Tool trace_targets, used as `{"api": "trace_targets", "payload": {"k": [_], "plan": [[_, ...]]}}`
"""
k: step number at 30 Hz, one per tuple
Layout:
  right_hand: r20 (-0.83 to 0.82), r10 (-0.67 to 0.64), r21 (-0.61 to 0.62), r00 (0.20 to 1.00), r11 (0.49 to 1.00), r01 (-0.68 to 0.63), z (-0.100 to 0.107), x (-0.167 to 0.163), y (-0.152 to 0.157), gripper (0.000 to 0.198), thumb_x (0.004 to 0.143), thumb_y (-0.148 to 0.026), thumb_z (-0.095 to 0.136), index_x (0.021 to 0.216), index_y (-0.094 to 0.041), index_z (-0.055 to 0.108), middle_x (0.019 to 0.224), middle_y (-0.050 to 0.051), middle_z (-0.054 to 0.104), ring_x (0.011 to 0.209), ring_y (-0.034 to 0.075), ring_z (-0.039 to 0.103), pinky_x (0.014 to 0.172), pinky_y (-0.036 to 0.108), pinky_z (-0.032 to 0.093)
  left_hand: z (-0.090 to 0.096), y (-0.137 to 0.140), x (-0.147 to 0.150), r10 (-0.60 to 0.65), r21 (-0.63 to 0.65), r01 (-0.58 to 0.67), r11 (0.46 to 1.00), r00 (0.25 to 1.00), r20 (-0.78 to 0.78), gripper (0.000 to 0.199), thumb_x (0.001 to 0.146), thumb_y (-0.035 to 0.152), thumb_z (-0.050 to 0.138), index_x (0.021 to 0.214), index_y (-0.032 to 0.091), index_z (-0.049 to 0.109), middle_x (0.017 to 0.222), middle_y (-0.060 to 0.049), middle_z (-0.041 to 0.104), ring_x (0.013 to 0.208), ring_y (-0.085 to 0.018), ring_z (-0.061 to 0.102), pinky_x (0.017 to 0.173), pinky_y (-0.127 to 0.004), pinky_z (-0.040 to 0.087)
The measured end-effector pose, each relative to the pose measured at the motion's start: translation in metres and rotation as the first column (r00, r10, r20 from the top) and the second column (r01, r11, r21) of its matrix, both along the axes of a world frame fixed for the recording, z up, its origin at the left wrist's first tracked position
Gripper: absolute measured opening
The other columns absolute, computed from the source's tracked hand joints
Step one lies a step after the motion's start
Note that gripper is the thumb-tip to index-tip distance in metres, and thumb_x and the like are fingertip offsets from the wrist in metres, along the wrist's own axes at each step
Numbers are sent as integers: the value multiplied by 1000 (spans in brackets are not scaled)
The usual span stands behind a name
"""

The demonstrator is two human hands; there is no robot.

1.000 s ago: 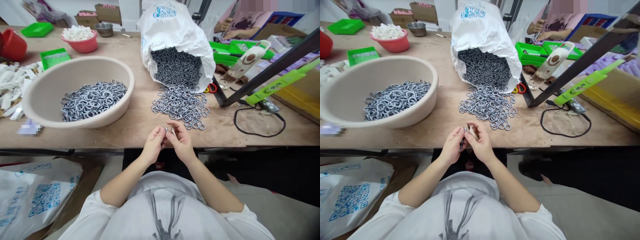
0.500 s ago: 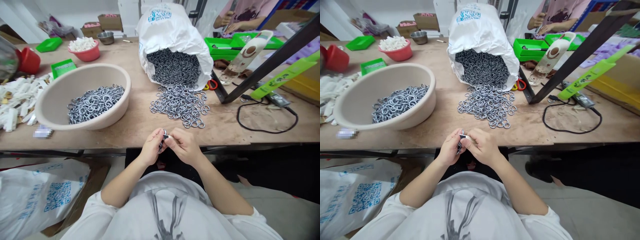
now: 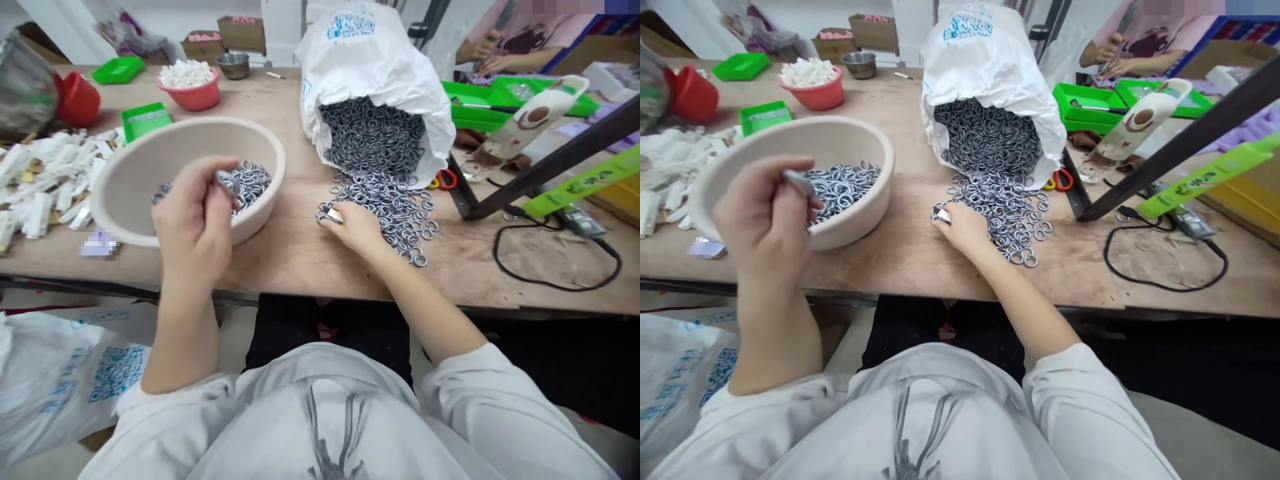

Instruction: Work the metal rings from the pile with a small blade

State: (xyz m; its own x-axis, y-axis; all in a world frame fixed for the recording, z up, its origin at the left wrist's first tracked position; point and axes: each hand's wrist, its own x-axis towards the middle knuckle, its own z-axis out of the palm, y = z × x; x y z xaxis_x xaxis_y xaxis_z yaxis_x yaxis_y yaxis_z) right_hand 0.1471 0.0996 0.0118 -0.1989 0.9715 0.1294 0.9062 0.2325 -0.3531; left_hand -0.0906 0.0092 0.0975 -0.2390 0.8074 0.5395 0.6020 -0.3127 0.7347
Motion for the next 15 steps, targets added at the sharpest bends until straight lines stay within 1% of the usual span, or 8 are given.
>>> {"api": "trace_targets", "payload": {"k": [2, 3, 4, 6, 8, 10, 12, 15], "plan": [[137, -5, -36, 991, 999, 10, 3, -11, 15, 29, 88, -43, 66, 102, -18, 72, 110, 15, 71, 93, 28, 65, 72, 33, 43, 13, 20, -21, 133, -62, -178, 982, 889, -439, 34, 95, 32, 50, 123, 21, 68, 115, -7, 71, 105, -25, 60, 99, -47, 44], [175, -7, -52, 985, 998, 17, 4, -14, 20, 28, 88, -42, 66, 100, -18, 73, 110, 16, 72, 93, 27, 66, 73, 33, 43, 16, 27, -28, 113, -124, -219, 968, 820, -560, 35, 94, 33, 52, 120, 19, 70, 119, -10, 71, 112, -29, 59, 102, -51, 42], [187, -10, -59, 982, 998, 22, 4, -13, 23, 25, 88, -41, 66, 96, -18, 74, 108, 16, 72, 93, 27, 66, 73, 32, 43, 16, 30, -32, 79, -171, -236, 957, 776, -626, 35, 92, 35, 55, 117, 18, 71, 124, -12, 69, 119, -33, 56, 105, -54, 40], [129, -24, -42, 991, 999, 30, 5, -5, 24, 20, 87, -38, 67, 85, -19, 74, 98, 13, 73, 88, 25, 65, 71, 31, 42, 10, 29, -29, 39, -151, -172, 973, 775, -630, 36, 90, 38, 58, 117, 17, 70, 133, -13, 65, 129, -34, 49, 111, -54, 34], [-68, -35, -35, 997, 999, 33, 5, 8, 14, 21, 85, -36, 68, 73, -19, 69, 79, 8, 70, 75, 21, 61, 65, 30, 40, -4, 19, -14, -4, -27, -12, 1000, 848, -530, 33, 92, 36, 57, 118, 19, 69, 134, -12, 64, 130, -31, 49, 115, -51, 32], [-406, -30, -84, 913, 996, -5, 5, 19, -5, 27, 84, -41, 69, 68, -20, 63, 63, 2, 60, 61, 16, 52, 58, 28, 37, -23, 7, 10, -189, 13, 207, 978, 915, -355, 25, 94, 32, 54, 112, 23, 69, 117, -10, 70, 115, -28, 58, 108, -46, 38], [-738, -44, -151, 673, 983, -101, 2, 22, -33, 34, 83, -51, 69, 72, -20, 61, 59, -2, 54, 52, 12, 43, 52, 26, 35, -45, -3, 38, -395, -109, 384, 917, 912, -112, 23, 96, 33, 51, 106, 24, 69, 104, -8, 72, 100, -25, 62, 97, -41, 43], [-922, -138, -200, 362, 970, -139, -8, 12, -78, 39, 76, -58, 75, 79, -21, 62, 67, -3, 58, 47, 9, 39, 46, 24, 33, -77, -12, 76, -466, -231, 548, 804, 821, 329, 28, 98, 42, 49, 97, 21, 68, 96, -6, 70, 91, -20, 61, 85, -32, 43]]}}
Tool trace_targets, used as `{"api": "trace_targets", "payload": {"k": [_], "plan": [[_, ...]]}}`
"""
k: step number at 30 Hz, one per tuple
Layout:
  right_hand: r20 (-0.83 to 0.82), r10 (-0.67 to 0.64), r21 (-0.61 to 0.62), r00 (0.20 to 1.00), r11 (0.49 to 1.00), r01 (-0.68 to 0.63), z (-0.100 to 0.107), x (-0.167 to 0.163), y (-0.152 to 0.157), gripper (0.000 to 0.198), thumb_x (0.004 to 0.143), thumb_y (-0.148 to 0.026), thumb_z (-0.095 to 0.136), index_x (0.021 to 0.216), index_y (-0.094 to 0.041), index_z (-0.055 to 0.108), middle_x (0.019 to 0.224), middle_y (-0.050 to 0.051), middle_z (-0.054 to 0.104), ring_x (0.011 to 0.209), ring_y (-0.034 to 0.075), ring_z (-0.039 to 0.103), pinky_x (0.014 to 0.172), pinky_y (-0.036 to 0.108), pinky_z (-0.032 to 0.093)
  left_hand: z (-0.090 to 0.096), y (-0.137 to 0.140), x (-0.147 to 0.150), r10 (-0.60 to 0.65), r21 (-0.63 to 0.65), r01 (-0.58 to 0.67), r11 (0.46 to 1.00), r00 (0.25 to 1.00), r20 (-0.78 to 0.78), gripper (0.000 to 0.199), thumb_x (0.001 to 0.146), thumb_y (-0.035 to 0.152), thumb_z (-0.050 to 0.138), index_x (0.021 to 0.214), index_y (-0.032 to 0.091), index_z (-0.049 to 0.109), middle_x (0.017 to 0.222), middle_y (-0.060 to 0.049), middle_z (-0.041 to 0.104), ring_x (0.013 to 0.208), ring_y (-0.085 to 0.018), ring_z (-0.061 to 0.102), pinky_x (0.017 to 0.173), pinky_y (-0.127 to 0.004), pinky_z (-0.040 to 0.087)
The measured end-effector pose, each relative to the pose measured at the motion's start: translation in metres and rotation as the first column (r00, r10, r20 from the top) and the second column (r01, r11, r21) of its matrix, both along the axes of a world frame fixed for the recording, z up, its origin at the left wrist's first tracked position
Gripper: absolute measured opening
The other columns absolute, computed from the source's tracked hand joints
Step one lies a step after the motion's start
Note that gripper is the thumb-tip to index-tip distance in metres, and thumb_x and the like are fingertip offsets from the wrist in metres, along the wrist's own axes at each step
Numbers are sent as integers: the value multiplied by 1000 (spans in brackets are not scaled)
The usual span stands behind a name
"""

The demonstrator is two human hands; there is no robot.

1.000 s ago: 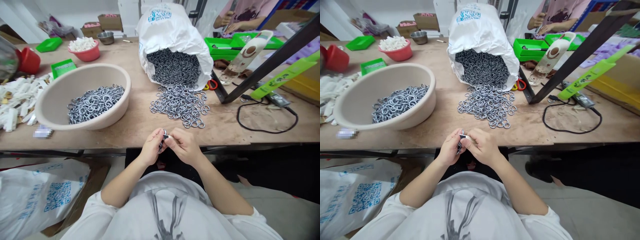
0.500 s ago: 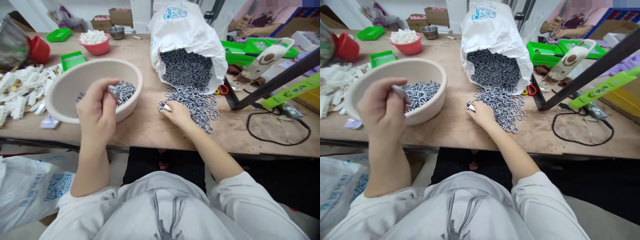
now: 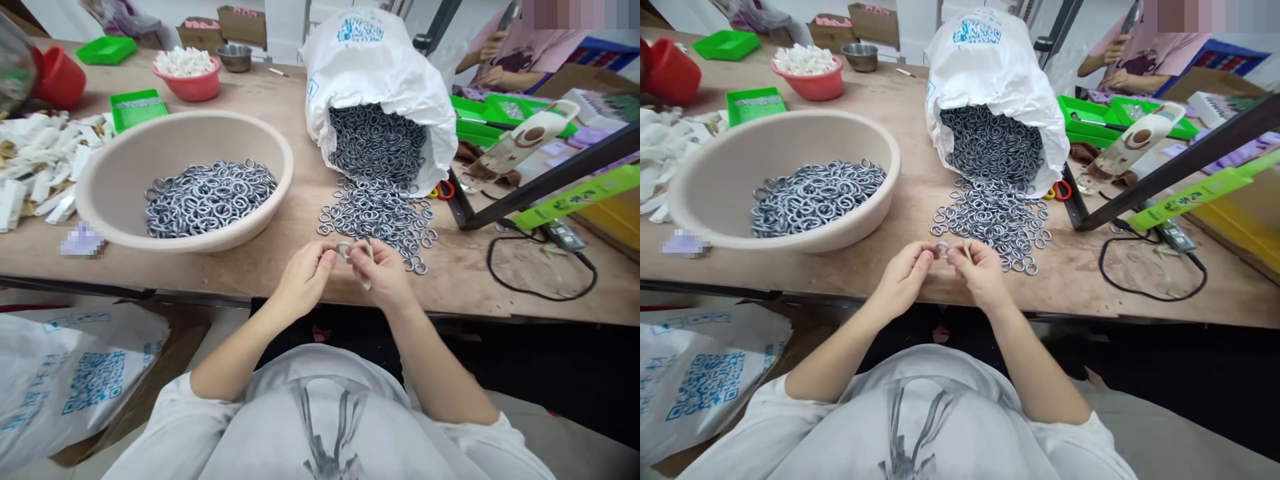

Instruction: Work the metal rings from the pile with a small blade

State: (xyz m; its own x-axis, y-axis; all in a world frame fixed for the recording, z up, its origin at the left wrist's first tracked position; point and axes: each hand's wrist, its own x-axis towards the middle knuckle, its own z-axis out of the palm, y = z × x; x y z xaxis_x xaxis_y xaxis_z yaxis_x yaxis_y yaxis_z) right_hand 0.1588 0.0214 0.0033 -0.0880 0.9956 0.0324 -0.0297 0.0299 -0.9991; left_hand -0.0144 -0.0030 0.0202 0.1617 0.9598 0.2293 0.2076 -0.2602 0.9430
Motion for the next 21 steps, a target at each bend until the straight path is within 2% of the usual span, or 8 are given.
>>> {"api": "trace_targets", "payload": {"k": [4, 7, 9, 11, 13, 15, 18, 21], "plan": [[-75, -81, 47, 994, 995, 85, -16, -16, -39, 35, 77, -53, 77, 78, -22, 61, 69, -3, 57, 58, 11, 51, 56, 27, 47, -25, -8, 29, -19, -252, 120, 960, 928, 371, 43, 92, 59, 54, 76, 19, 56, 72, 1, 54, 68, -13, 48, 65, -24, 39], [9, -138, 171, 990, 976, 135, -21, -16, -50, 33, 80, -50, 77, 75, -22, 59, 74, -2, 54, 66, 13, 54, 64, 29, 51, -30, -14, 39, 42, -381, 213, 900, 826, 561, 51, 83, 65, 63, 71, 18, 50, 66, 3, 44, 60, -9, 39, 56, -21, 34], [41, -164, 188, 986, 970, 153, -20, -12, -51, 35, 79, -51, 77, 78, -23, 56, 77, -1, 53, 68, 14, 54, 63, 29, 51, -30, -17, 42, 68, -429, 274, 861, 773, 631, 52, 80, 65, 67, 69, 18, 48, 62, 5, 41, 56, -8, 35, 53, -20, 31], [11, -125, 144, 992, 982, 122, -17, -9, -50, 39, 75, -53, 80, 87, -24, 56, 80, -2, 56, 68, 14, 55, 61, 29, 52, -30, -18, 44, 61, -431, 313, 846, 747, 662, 51, 79, 62, 70, 68, 17, 47, 58, 6, 37, 53, -7, 32, 50, -19, 29], [-39, -12, 87, 999, 996, 15, -14, -5, -46, 46, 72, -55, 82, 97, -26, 57, 83, -1, 60, 68, 14, 57, 60, 28, 53, -29, -19, 45, 40, -415, 339, 844, 733, 680, 49, 80, 59, 70, 68, 18, 47, 55, 7, 34, 50, -6, 29, 49, -19, 29], [-48, 73, 64, 996, 996, -69, -10, 0, -43, 47, 75, -59, 77, 101, -25, 58, 84, -1, 62, 67, 15, 59, 58, 29, 52, -27, -20, 45, 33, -412, 355, 839, 723, 690, 47, 82, 58, 69, 69, 18, 47, 53, 8, 33, 48, -6, 29, 47, -19, 29], [130, 25, 182, 991, 982, -49, -5, 5, -41, 39, 85, -61, 67, 94, -23, 60, 78, 0, 61, 67, 15, 57, 59, 28, 47, -25, -21, 43, 57, -434, 357, 827, 714, 697, 47, 84, 57, 66, 69, 19, 45, 52, 8, 32, 47, -6, 28, 47, -18, 30], [429, -68, 386, 901, 915, -115, 0, 8, -46, 37, 93, -55, 58, 80, -21, 59, 71, 0, 56, 66, 14, 51, 59, 28, 38, -22, -23, 41, 104, -452, 328, 830, 704, 703, 50, 82, 59, 69, 66, 18, 44, 52, 8, 34, 46, -5, 29, 46, -18, 31]]}}
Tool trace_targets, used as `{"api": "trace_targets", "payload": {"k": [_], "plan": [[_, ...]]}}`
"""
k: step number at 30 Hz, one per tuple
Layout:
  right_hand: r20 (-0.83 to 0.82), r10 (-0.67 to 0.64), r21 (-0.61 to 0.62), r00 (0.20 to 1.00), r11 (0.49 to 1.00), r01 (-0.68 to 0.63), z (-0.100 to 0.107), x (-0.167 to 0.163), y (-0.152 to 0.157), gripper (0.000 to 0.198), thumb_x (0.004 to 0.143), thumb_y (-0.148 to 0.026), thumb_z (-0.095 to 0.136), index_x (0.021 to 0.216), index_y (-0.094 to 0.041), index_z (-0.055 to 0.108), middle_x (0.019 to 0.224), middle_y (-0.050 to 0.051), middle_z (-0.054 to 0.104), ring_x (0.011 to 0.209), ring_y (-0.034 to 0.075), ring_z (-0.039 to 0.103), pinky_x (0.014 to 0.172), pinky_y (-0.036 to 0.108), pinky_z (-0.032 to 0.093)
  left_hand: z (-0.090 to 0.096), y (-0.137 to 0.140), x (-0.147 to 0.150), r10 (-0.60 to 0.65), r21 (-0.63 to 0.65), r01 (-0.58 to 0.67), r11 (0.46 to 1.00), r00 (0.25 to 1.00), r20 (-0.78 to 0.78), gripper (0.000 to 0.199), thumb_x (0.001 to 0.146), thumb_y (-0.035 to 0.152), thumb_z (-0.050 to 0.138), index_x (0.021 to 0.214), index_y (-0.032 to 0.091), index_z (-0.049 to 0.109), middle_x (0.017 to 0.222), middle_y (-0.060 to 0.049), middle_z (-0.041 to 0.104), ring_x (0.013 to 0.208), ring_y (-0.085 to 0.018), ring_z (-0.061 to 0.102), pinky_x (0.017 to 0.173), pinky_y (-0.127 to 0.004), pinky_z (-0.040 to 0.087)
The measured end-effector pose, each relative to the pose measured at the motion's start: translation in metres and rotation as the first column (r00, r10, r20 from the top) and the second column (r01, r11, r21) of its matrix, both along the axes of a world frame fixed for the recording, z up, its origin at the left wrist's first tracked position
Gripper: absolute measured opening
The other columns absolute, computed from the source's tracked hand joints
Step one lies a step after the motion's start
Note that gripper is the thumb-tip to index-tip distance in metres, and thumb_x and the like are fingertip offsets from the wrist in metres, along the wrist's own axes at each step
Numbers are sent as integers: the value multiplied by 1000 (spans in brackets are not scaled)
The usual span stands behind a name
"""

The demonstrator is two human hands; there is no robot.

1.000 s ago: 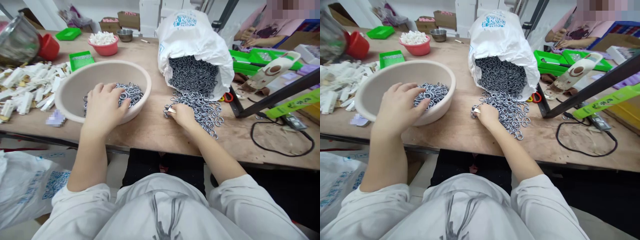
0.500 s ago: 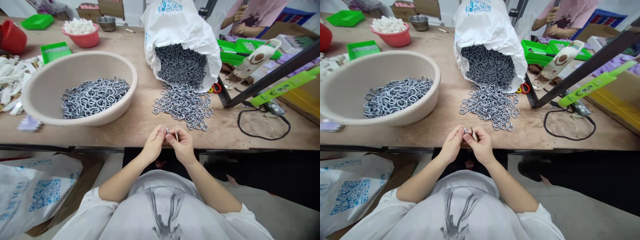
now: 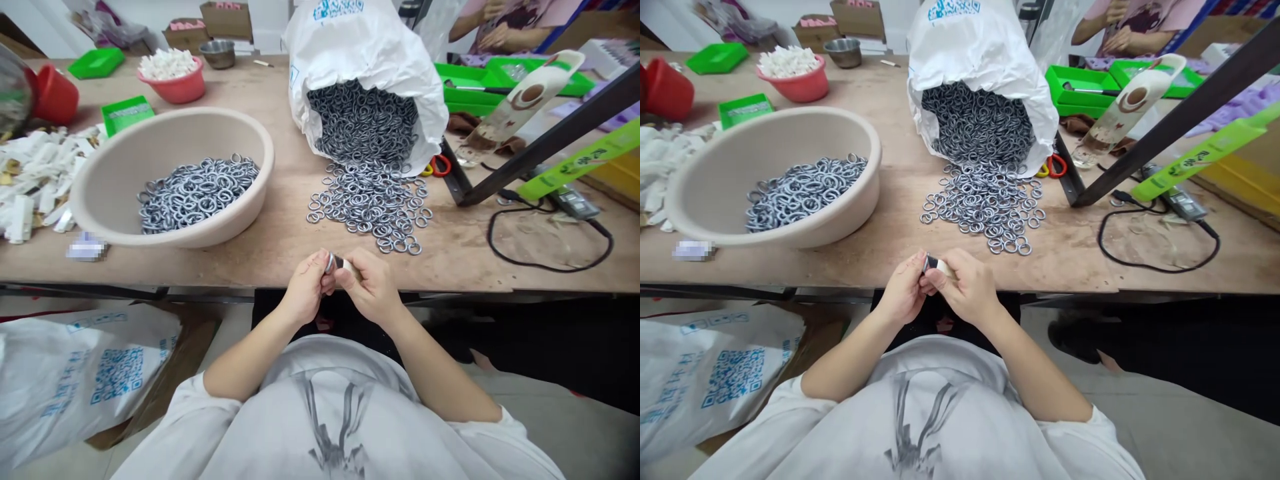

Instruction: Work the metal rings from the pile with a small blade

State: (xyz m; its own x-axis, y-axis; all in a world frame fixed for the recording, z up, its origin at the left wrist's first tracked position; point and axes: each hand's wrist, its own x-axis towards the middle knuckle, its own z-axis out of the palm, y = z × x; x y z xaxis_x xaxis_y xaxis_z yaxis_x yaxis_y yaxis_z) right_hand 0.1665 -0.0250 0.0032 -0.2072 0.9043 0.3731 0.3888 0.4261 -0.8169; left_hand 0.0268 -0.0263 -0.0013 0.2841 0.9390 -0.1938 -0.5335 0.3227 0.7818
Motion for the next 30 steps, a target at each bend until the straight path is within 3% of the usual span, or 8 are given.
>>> {"api": "trace_targets", "payload": {"k": [4, 13, 16, 19, 22, 25, 27, 30], "plan": [[205, 34, 107, 978, 993, -57, 6, -2, -6, 38, 97, -46, 54, 70, -20, 53, 67, 0, 50, 61, 13, 45, 58, 28, 31, 5, -1, 0, 63, -42, -63, 997, 998, 0, 53, 73, 60, 77, 66, 18, 46, 53, 8, 37, 46, -5, 32, 44, -17, 29], [272, 45, 90, 961, 993, -72, 14, 1, -5, 35, 94, -39, 59, 67, -19, 53, 67, -1, 50, 60, 12, 44, 59, 28, 30, 6, -1, 2, 80, -50, -79, 996, 997, 5, 54, 70, 59, 79, 66, 17, 46, 53, 8, 38, 46, -4, 32, 42, -17, 29], [219, 111, -4, 969, 994, -113, 13, 1, -3, 35, 94, -39, 59, 66, -19, 56, 63, -1, 51, 58, 12, 45, 57, 28, 30, 2, -1, 0, 66, -49, -66, 997, 998, 4, 53, 71, 59, 78, 67, 18, 46, 53, 8, 38, 46, -4, 32, 43, -17, 30], [51, 185, -115, 981, 977, -179, 6, -3, -1, 35, 96, -42, 57, 70, -19, 61, 64, -1, 57, 59, 13, 51, 58, 27, 35, -3, 0, -5, 37, -43, -37, 998, 999, 4, 51, 73, 59, 77, 69, 18, 47, 55, 7, 41, 47, -4, 34, 45, -18, 32], [-102, 197, -198, 975, 956, -214, -4, -12, -1, 34, 96, -45, 56, 76, -19, 65, 71, 2, 66, 66, 15, 59, 64, 27, 43, -7, 4, -12, 17, -51, -17, 999, 1000, 2, 51, 73, 59, 77, 69, 18, 47, 54, 7, 41, 47, -5, 35, 46, -18, 33], [-117, 187, -287, 975, 934, -213, -8, -21, 5, 37, 94, -49, 59, 74, -19, 65, 70, 2, 67, 65, 16, 60, 62, 27, 43, -10, 9, -22, 29, -57, -30, 998, 1000, -10, 52, 72, 59, 78, 68, 19, 45, 51, 9, 35, 46, -5, 32, 47, -18, 33], [-37, 161, -303, 986, 939, -164, -5, -25, 17, 41, 92, -52, 59, 68, -19, 62, 64, 1, 63, 62, 15, 56, 58, 26, 39, -11, 10, -30, 41, -45, -42, 998, 999, -23, 51, 73, 59, 77, 68, 19, 46, 51, 9, 33, 46, -5, 31, 48, -19, 34], [211, -67, -207, 975, 972, 111, 4, -24, 50, 47, 94, -54, 52, 64, -19, 58, 59, 0, 56, 59, 14, 51, 57, 26, 33, -11, 5, -43, 21, 21, -20, 1000, 998, -55, 48, 79, 57, 73, 66, 18, 48, 51, 8, 36, 47, -6, 32, 51, -20, 37]]}}
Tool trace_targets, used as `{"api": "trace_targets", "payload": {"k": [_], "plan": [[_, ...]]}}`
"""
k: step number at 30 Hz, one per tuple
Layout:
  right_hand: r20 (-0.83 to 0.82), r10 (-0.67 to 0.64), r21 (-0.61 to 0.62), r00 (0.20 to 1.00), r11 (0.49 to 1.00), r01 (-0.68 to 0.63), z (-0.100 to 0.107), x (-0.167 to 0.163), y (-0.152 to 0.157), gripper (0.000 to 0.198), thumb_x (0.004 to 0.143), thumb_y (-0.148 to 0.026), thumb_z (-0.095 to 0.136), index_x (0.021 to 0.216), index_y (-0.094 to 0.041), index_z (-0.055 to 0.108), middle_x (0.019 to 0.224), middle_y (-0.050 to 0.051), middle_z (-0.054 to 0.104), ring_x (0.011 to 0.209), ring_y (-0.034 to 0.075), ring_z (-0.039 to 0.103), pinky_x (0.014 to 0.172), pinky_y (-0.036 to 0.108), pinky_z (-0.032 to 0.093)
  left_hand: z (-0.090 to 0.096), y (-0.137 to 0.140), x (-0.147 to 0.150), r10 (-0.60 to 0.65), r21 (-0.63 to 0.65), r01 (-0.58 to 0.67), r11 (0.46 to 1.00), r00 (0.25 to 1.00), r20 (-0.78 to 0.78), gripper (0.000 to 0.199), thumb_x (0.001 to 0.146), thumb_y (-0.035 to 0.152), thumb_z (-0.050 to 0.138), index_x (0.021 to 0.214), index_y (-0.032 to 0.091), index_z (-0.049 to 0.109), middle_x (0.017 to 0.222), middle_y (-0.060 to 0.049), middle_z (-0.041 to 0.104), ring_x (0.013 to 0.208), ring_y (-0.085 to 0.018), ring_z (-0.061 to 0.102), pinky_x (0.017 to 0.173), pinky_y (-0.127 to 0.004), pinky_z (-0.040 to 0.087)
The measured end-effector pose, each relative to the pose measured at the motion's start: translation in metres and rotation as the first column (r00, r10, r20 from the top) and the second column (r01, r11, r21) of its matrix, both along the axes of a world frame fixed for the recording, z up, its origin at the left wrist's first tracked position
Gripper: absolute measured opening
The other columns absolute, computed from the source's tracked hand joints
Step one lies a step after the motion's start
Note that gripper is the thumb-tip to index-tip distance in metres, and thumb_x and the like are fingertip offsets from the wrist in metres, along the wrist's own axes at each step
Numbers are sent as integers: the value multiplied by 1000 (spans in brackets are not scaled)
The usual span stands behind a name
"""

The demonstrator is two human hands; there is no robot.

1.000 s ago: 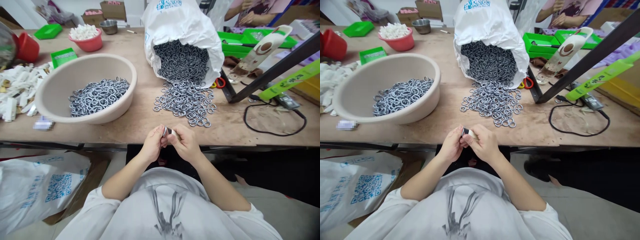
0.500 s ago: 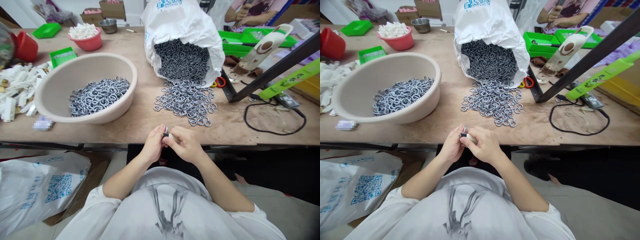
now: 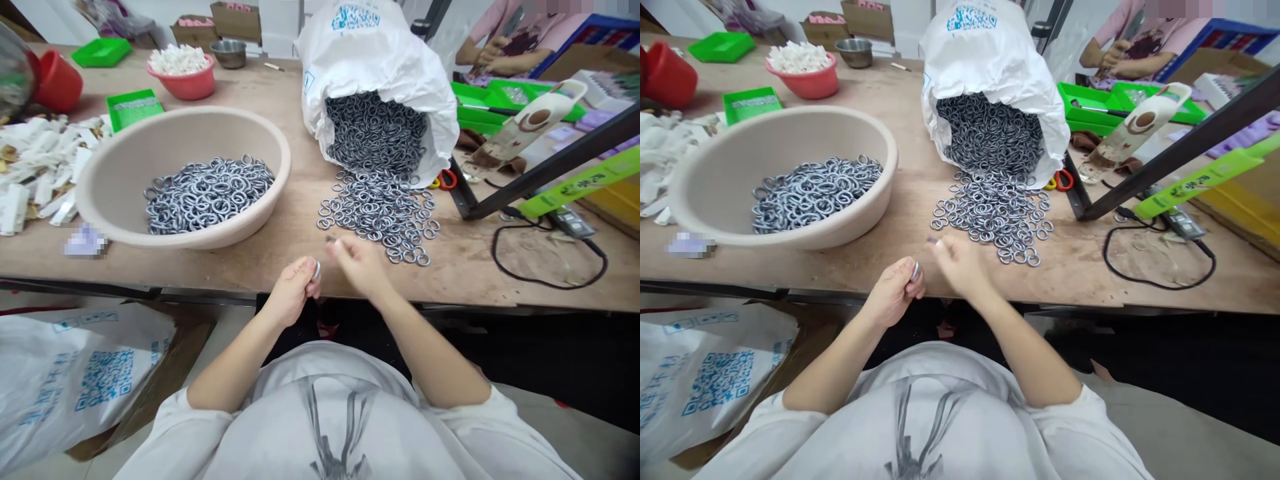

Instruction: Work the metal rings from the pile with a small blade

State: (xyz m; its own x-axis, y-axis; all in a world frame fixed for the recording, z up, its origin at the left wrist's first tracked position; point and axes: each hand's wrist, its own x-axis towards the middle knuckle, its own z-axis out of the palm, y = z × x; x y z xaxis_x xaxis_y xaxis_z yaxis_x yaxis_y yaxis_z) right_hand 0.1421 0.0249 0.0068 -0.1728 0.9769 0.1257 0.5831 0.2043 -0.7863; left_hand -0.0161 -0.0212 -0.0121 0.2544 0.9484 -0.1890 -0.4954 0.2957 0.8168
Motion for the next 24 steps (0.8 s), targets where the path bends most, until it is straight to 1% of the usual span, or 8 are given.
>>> {"api": "trace_targets", "payload": {"k": [2, 5, 10, 12, 15, 19, 21, 24], "plan": [[253, -156, 58, 955, 988, 146, 4, 1, 26, 45, 95, -54, 50, 69, -19, 61, 63, 1, 59, 62, 17, 53, 58, 28, 31, 0, -5, -8, -11, 37, 12, 999, 1000, -27, 47, 83, 55, 70, 64, 17, 48, 51, 6, 40, 48, -6, 36, 53, -21, 40], [542, -108, 108, 834, 992, 59, 2, -4, 56, 31, 94, -49, 56, 96, -21, 70, 94, 7, 70, 80, 22, 62, 64, 29, 35, 0, -7, -18, 18, 43, -15, 999, 998, -68, 45, 84, 54, 69, 65, 16, 54, 56, 2, 53, 52, -7, 48, 56, -21, 43], [605, -55, 163, 794, 985, -55, -9, -15, 74, 24, 94, -31, 58, 111, -20, 71, 112, 13, 68, 85, 23, 63, 67, 30, 38, 0, 2, -28, 105, 20, -103, 994, 991, -78, 38, 75, 46, 81, 96, 15, 72, 73, -1, 67, 69, -12, 66, 65, -22, 51], [447, -22, 143, 894, 989, -47, -7, -10, 72, 16, 92, -28, 61, 94, -18, 72, 95, 11, 68, 76, 20, 59, 64, 30, 36, 2, 7, -28, 149, -7, -150, 989, 987, -52, 39, 74, 40, 81, 103, 15, 73, 77, -3, 70, 71, -12, 67, 70, -23, 53], [-96, 102, -69, 990, 992, -109, -1, 2, 53, 28, 91, -42, 62, 79, -17, 69, 69, 2, 60, 58, 13, 47, 55, 27, 32, 5, 12, -20, 159, -70, -158, 985, 987, 2, 31, 71, 35, 81, 90, 13, 73, 85, -7, 73, 71, -12, 66, 73, -26, 55], [-693, -50, -393, 720, 863, -318, 5, 10, 3, 42, 77, -60, 73, 79, -18, 64, 63, -4, 51, 45, 6, 34, 41, 22, 20, 6, 12, 7, 127, -31, -127, 991, 992, 12, 34, 74, 42, 79, 96, 16, 74, 81, -3, 69, 61, -8, 56, 58, -20, 45], [-789, -188, -465, 585, 804, -369, 3, 8, -19, 45, 70, -59, 79, 77, -19, 60, 60, -7, 46, 42, 5, 32, 38, 20, 19, 6, 9, 21, 124, 60, -122, 991, 992, -33, 40, 77, 47, 77, 105, 19, 76, 82, -2, 68, 62, -8, 53, 57, -20, 42], [-837, -340, -499, 428, 795, -344, -2, 4, -38, 49, 66, -57, 83, 79, -20, 55, 58, -10, 42, 40, 2, 26, 36, 16, 18, 4, 6, 37, 139, 189, -114, 975, 983, -123, 40, 77, 47, 79, 106, 20, 79, 90, -4, 70, 77, -11, 60, 70, -21, 45]]}}
